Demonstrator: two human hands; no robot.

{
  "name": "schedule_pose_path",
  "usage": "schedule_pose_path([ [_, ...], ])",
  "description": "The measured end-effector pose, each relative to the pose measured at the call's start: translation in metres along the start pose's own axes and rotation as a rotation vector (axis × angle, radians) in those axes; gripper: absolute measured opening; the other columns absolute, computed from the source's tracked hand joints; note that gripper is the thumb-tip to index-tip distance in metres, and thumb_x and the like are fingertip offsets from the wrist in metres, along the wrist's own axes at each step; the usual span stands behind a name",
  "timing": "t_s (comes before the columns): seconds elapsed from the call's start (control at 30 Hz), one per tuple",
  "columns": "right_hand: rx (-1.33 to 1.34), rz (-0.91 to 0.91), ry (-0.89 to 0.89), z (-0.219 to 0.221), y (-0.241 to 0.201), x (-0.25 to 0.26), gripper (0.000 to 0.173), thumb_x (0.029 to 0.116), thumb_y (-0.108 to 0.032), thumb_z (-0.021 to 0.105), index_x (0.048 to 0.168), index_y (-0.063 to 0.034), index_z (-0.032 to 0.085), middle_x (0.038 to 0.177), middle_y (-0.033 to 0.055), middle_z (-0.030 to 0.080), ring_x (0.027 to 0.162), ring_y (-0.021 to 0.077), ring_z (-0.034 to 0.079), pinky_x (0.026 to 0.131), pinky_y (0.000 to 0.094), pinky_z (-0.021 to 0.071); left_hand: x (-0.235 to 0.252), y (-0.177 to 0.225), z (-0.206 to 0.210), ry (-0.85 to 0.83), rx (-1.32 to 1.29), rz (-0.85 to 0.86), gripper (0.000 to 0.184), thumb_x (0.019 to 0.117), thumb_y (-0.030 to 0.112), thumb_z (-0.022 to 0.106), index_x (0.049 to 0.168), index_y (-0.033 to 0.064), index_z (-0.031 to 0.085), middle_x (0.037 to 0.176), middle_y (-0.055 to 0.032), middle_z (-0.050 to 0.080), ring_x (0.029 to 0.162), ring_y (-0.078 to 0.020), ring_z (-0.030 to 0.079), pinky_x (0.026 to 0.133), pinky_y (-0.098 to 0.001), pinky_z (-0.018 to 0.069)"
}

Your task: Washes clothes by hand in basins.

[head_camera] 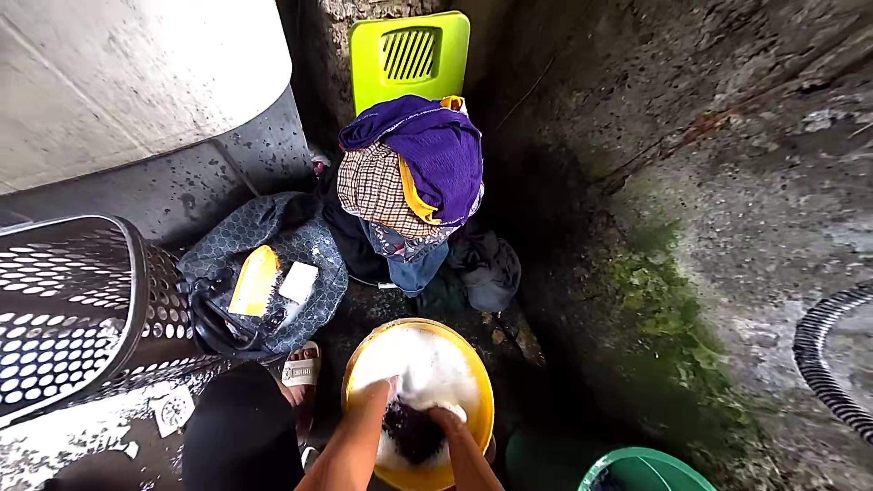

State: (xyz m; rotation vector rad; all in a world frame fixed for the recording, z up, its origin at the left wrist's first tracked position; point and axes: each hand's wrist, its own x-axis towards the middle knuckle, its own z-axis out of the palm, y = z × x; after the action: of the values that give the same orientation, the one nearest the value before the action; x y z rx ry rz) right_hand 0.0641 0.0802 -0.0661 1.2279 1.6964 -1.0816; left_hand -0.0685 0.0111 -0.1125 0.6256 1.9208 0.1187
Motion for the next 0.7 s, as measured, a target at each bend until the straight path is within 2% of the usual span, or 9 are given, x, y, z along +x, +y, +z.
schedule_pose_path([
  [0.1,0.235,-0.138,0.302,-0.025,-0.003,-0.008,0.034,0.0974,-0.016,0.062,0.125,0.0034,0.067,0.127,0.0240,0.066,0.124,0.0355,0.060,0.108,0.0521,0.0451,-0.022,0.015,-0.033,-0.145,0.031,0.041,0.045,0.1057,0.025,0.053,0.142,-0.0033,0.055,0.146,-0.0262,0.054,0.140,-0.0396,0.048,0.116,-0.0567,0.0353],
  [0.17,0.383,-0.507,0.455,-0.035,-0.006,-0.019,0.027,0.0941,-0.004,0.063,0.119,0.0055,0.068,0.120,0.0219,0.069,0.117,0.0290,0.064,0.106,0.0444,0.0485,-0.036,0.030,-0.049,-0.231,0.082,0.299,0.050,0.1005,0.009,0.061,0.145,-0.0100,0.047,0.147,-0.0318,0.049,0.141,-0.0435,0.045,0.117,-0.0558,0.0335],
  [0.27,0.577,-0.965,0.617,-0.040,-0.017,-0.064,0.028,0.0888,0.003,0.061,0.116,0.0101,0.067,0.117,0.0187,0.069,0.112,0.0186,0.065,0.101,0.0342,0.0518,-0.088,0.048,-0.055,0.029,-0.139,0.669,0.053,0.0960,0.007,0.065,0.143,-0.0131,0.048,0.144,-0.0330,0.052,0.139,-0.0410,0.048,0.119,-0.0470,0.0337],
  [0.33,0.765,-1.128,0.669,-0.042,-0.015,-0.096,0.050,0.0873,-0.007,0.065,0.131,0.0142,0.053,0.130,0.0189,0.063,0.120,0.0170,0.060,0.104,0.0325,0.0507,-0.120,0.062,-0.059,0.246,-0.202,0.858,0.049,0.0962,0.012,0.065,0.137,-0.0134,0.055,0.137,-0.0316,0.059,0.134,-0.0387,0.054,0.118,-0.0446,0.0365],
  [0.4,0.930,-1.247,0.645,-0.039,-0.008,-0.120,0.101,0.0779,-0.036,0.081,0.149,0.0097,0.025,0.148,0.0147,0.047,0.132,0.0136,0.051,0.107,0.0312,0.0477,-0.155,0.077,-0.070,0.295,-0.265,0.971,0.050,0.0951,0.013,0.066,0.135,-0.0155,0.056,0.135,-0.0327,0.060,0.134,-0.0390,0.054,0.118,-0.0460,0.0359],
  [0.43,0.960,-1.273,0.637,-0.036,-0.005,-0.128,0.121,0.0701,-0.043,0.087,0.153,0.0067,0.013,0.154,0.0152,0.040,0.137,0.0142,0.047,0.110,0.0317,0.0464,-0.175,0.087,-0.078,0.276,-0.333,0.967,0.051,0.0950,0.015,0.067,0.134,-0.0146,0.056,0.135,-0.0308,0.060,0.133,-0.0354,0.054,0.118,-0.0435,0.0365],
  [0.5,0.944,-1.173,0.661,-0.023,-0.002,-0.142,0.139,0.0597,-0.034,0.093,0.157,0.0043,0.001,0.160,0.0195,0.031,0.142,0.0155,0.043,0.114,0.0302,0.0442,-0.211,0.104,-0.088,0.241,-0.510,0.958,0.048,0.0930,0.014,0.070,0.131,-0.0126,0.058,0.131,-0.0270,0.063,0.127,-0.0282,0.058,0.114,-0.0387,0.0417],
  [0.57,0.890,-0.866,0.741,-0.005,-0.010,-0.152,0.138,0.0564,-0.018,0.091,0.159,0.0058,0.002,0.159,0.0248,0.032,0.143,0.0194,0.041,0.117,0.0305,0.0388,-0.244,0.118,-0.095,0.228,-0.675,1.034,0.036,0.0909,0.008,0.069,0.121,-0.0111,0.063,0.116,-0.0226,0.067,0.112,-0.0218,0.063,0.102,-0.0359,0.0491],
  [0.7,0.768,-0.513,0.909,0.021,-0.025,-0.131,0.120,0.0717,-0.022,0.089,0.157,0.0111,0.012,0.157,0.0330,0.034,0.146,0.0351,0.037,0.122,0.0413,0.0298,-0.311,0.138,-0.106,0.181,-0.937,1.220,0.027,0.0897,-0.001,0.069,0.116,-0.0038,0.064,0.102,-0.0104,0.068,0.093,-0.0106,0.064,0.086,-0.0284,0.0543],
])
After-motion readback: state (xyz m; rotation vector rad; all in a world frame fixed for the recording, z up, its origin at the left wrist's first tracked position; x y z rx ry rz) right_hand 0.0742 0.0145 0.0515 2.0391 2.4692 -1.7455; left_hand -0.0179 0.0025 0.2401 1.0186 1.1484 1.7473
